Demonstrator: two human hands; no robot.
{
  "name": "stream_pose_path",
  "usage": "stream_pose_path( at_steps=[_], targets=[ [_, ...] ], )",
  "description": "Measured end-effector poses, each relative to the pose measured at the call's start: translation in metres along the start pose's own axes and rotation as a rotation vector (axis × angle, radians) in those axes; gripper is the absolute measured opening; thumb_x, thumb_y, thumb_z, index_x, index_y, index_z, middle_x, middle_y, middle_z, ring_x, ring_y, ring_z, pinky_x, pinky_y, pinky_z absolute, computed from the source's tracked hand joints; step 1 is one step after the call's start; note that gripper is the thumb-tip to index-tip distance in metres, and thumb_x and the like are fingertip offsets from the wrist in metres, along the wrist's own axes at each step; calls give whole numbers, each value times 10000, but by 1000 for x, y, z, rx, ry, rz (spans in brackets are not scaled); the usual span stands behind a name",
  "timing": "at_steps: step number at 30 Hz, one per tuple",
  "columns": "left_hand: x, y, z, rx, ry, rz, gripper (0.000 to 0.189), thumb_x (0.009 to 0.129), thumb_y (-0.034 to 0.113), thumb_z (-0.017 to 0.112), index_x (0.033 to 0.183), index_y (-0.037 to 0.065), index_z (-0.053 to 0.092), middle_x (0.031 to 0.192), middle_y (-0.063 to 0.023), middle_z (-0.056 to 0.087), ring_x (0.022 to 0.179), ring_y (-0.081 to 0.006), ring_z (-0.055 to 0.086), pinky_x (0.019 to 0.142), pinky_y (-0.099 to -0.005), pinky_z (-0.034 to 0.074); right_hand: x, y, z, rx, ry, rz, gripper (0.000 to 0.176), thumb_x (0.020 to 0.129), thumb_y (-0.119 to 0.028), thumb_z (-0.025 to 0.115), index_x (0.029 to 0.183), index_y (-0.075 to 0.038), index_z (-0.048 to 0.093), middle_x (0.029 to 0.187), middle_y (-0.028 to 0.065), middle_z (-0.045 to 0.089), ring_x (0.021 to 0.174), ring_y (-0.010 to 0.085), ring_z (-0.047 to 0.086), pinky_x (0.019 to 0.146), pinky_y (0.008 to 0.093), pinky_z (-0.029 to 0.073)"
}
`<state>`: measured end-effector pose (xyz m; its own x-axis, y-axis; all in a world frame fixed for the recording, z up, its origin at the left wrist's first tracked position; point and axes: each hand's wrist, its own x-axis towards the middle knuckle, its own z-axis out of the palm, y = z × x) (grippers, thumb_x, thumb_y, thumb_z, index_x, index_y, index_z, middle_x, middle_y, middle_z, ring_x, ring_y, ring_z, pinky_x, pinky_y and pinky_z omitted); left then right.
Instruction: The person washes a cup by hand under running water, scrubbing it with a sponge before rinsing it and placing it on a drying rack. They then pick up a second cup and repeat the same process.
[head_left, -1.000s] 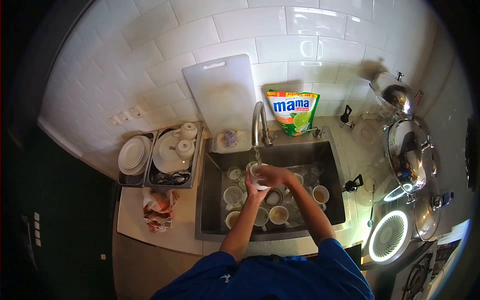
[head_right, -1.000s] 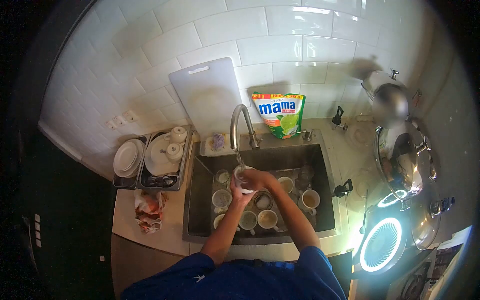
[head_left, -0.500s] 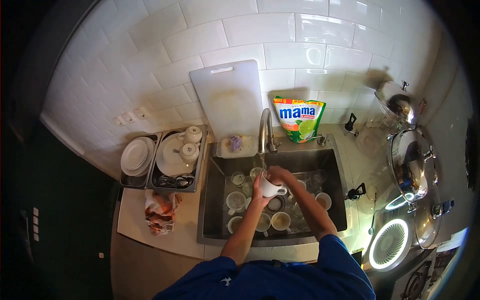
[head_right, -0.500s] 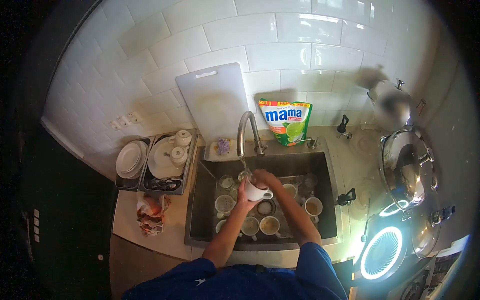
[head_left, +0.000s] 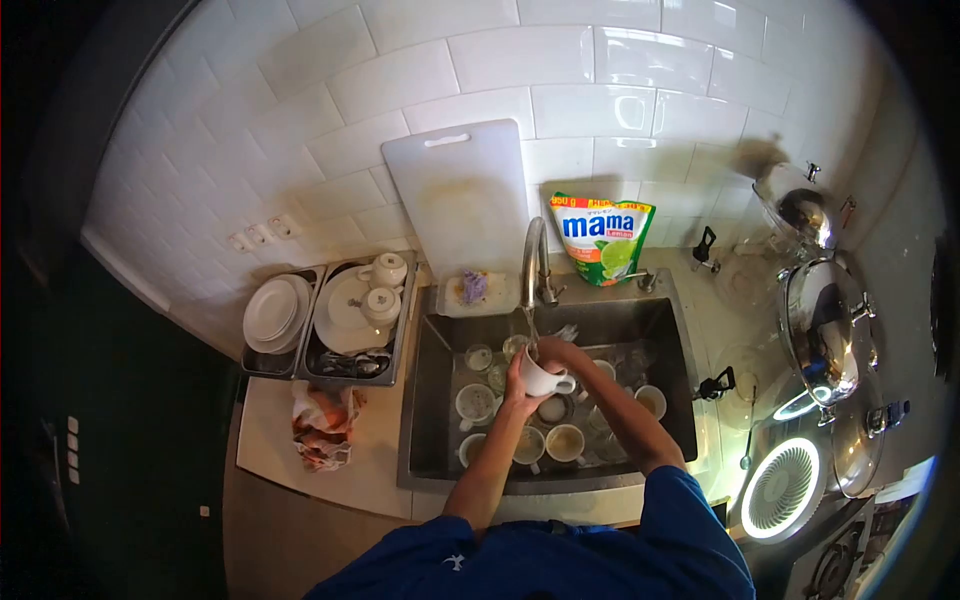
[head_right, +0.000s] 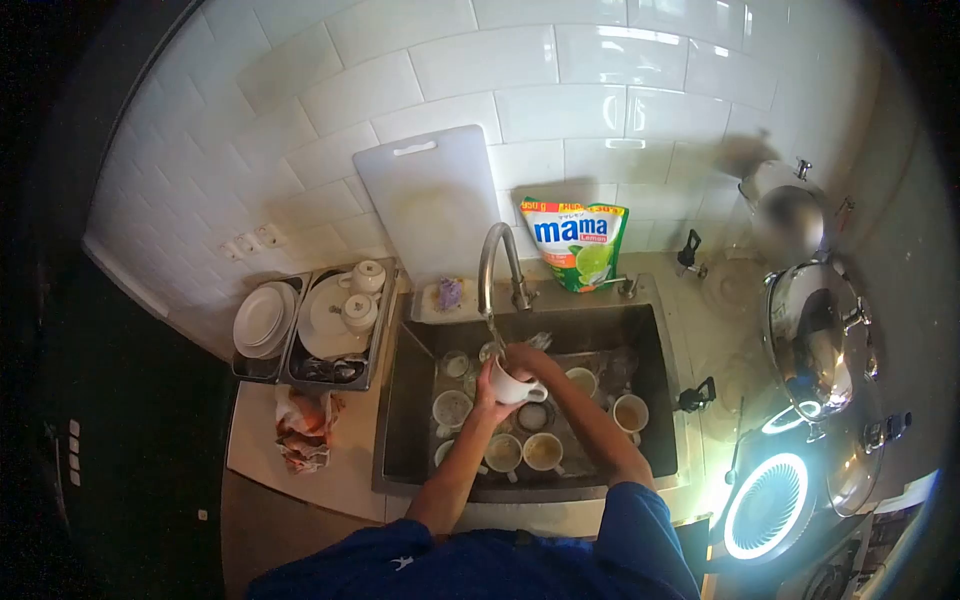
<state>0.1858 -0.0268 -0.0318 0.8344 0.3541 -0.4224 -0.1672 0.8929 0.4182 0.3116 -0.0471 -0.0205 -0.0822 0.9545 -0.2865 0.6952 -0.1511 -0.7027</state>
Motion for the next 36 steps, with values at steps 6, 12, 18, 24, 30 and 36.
stream_pose_path(
  at_steps=[6, 12, 18, 24, 30, 36],
  targets=[
    [-9, 3, 8, 22, -24, 4, 640, 731, 574, 475, 1229, 178, 400, 1206, -74, 456, 1112, -313, 428, 910, -551, 307, -10, -19, -7, -246, 38, -33, 211, 612, -160, 649, 761, -11, 632, 793, 185, 625, 708, 321, 615, 598, 394, 475],
    [-6, 0, 4, 50, 24, -39, 647, 725, 580, 478, 1230, 183, 402, 1198, -78, 463, 1102, -304, 435, 901, -548, 316, 1, 6, 9, -157, 176, 23, 210, 625, -161, 629, 769, -8, 636, 765, 171, 624, 661, 314, 608, 560, 377, 473],
    [-18, -3, 13, 104, 115, -64, 577, 750, 553, 466, 1194, 184, 450, 1173, -75, 489, 1081, -283, 461, 892, -529, 336, -41, -24, -12, 262, -113, -83, 183, 653, -104, 588, 799, 3, 611, 779, 138, 636, 620, 183, 560, 568, 341, 471],
    [-7, -3, 5, 9, 89, -60, 510, 768, 506, 473, 1153, 171, 484, 1120, -70, 524, 1032, -275, 499, 848, -501, 392, -24, -18, -8, -281, 85, 191, 186, 658, -123, 592, 792, 6, 609, 762, 143, 635, 634, 187, 556, 593, 336, 465],
    [-12, 7, 14, 7, 96, -51, 495, 752, 517, 504, 1120, 185, 511, 1105, -58, 537, 1014, -255, 515, 840, -493, 404, -15, -16, -1, -205, 128, -83, 221, 639, -159, 628, 778, 12, 608, 777, 166, 625, 667, 215, 580, 615, 338, 467],
    [-2, 6, -13, 8, 6, -92, 512, 765, 519, 479, 1152, 184, 487, 1139, -66, 519, 1026, -271, 507, 843, -515, 392, -9, -9, -1, -320, 142, 41, 218, 603, -161, 642, 755, -4, 625, 790, 179, 620, 735, 338, 605, 611, 380, 479]
  ],
)
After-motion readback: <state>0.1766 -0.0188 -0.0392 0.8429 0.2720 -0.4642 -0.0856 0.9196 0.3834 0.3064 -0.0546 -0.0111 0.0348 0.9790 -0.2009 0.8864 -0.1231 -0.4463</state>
